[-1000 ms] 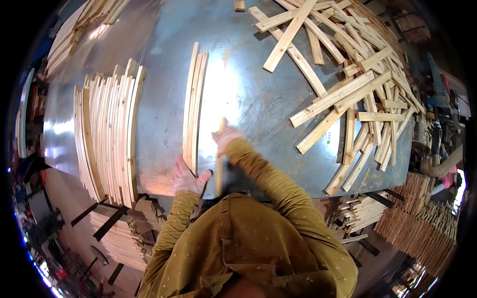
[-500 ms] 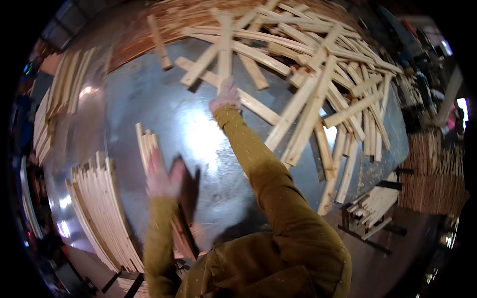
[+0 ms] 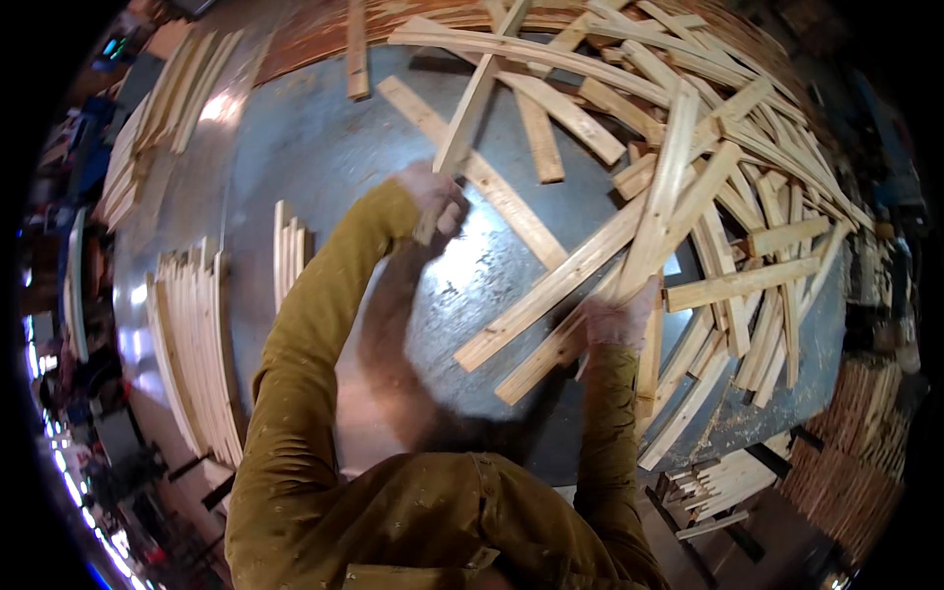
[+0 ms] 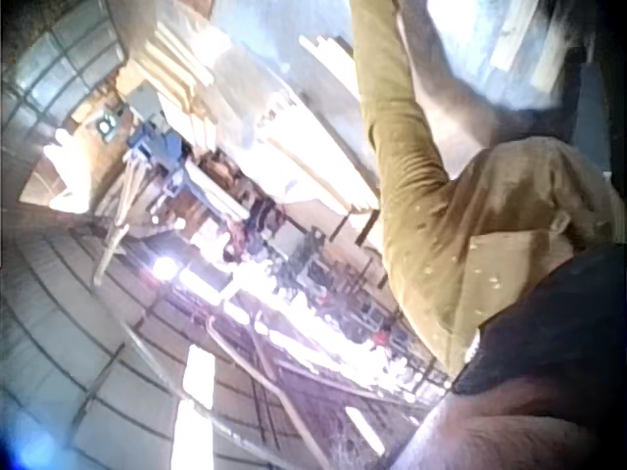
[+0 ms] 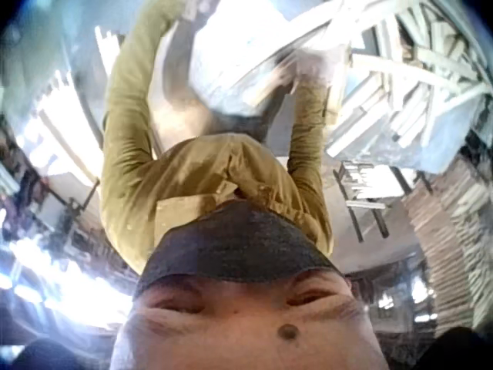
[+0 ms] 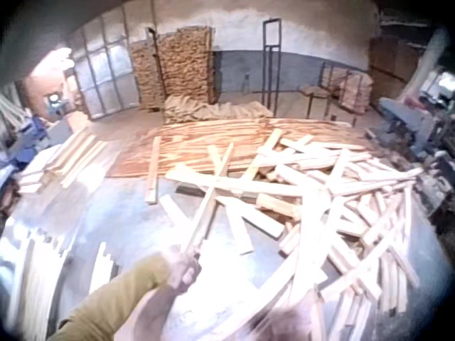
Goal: The person repeatedly picks up thin wooden strips from a large pile on a metal table, briefly aligns them, and places them into a separate stack. The process involves continuous handling and repositioning of the strips to organize them.
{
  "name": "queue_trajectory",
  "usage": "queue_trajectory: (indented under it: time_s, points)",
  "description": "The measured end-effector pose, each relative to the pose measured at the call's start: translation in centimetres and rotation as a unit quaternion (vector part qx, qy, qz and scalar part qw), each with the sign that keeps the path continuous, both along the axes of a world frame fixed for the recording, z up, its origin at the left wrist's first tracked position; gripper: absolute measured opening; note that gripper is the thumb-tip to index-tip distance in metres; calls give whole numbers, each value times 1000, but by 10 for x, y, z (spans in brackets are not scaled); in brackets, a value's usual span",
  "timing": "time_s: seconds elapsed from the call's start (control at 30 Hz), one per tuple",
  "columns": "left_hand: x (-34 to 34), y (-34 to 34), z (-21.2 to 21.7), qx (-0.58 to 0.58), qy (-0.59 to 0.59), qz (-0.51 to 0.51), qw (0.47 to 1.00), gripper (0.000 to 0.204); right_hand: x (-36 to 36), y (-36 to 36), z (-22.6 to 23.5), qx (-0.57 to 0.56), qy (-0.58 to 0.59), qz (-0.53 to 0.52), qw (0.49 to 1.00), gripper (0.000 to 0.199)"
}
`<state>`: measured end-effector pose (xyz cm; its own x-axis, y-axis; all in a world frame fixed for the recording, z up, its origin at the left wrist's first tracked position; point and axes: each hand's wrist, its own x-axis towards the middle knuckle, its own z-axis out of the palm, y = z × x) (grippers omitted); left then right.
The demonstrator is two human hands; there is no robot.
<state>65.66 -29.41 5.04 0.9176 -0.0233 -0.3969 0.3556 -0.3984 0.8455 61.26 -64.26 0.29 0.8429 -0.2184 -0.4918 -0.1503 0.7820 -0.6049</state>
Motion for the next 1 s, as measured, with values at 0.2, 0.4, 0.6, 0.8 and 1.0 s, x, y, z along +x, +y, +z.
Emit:
queue_trajectory:
  time_s: [0.2,0.4,0.6,0.8,1.0]
  points:
    - [-217,-39,22,-762,194,208,582,60,-56,-27,34,-227,-162,231,932,54]
    - [-289,-89,4,-713,134,187,663,61,-133,49,15,-73,-295,335,892,33]
    - [-395,-62,74,75,217,110,967,52,-207,107,2,-202,-143,375,893,55]
    - [-586,28,113,220,104,315,917,54,-272,166,-23,-158,-41,507,847,97]
    - [-669,222,75,630,26,333,701,42,-329,248,-24,-196,-131,592,771,104]
